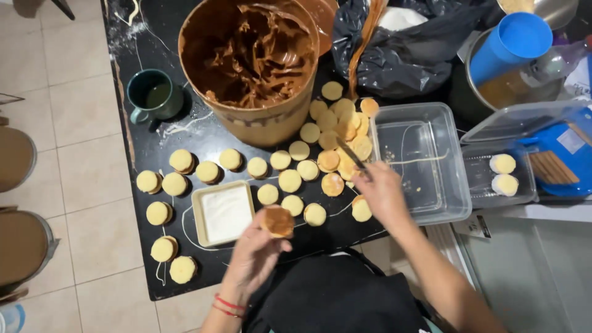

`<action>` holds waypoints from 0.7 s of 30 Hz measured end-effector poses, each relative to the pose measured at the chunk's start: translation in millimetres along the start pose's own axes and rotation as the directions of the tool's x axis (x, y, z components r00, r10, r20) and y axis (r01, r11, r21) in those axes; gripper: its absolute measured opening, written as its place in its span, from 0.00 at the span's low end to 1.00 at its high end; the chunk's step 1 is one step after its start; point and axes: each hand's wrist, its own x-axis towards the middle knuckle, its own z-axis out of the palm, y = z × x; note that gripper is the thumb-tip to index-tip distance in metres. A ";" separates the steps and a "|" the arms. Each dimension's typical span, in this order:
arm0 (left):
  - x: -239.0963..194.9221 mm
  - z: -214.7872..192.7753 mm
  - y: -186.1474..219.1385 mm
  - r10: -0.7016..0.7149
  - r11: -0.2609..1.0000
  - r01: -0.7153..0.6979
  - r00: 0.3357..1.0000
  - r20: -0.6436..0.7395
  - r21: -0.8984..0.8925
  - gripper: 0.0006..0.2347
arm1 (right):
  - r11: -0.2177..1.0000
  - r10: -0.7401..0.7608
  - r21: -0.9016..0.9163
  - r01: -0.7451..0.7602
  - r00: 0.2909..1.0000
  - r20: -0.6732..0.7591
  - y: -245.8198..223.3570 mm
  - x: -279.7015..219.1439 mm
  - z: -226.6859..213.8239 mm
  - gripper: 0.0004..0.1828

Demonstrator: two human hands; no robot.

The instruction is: Filling and assembling cookies with caramel filling to make alfajores.

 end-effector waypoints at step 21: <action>11.3 -11.8 -25.1 -0.088 0.995 0.089 0.996 -0.026 0.034 0.24 | 0.995 -0.102 -0.027 0.099 0.987 -0.124 -0.6 37.7 70.2 0.14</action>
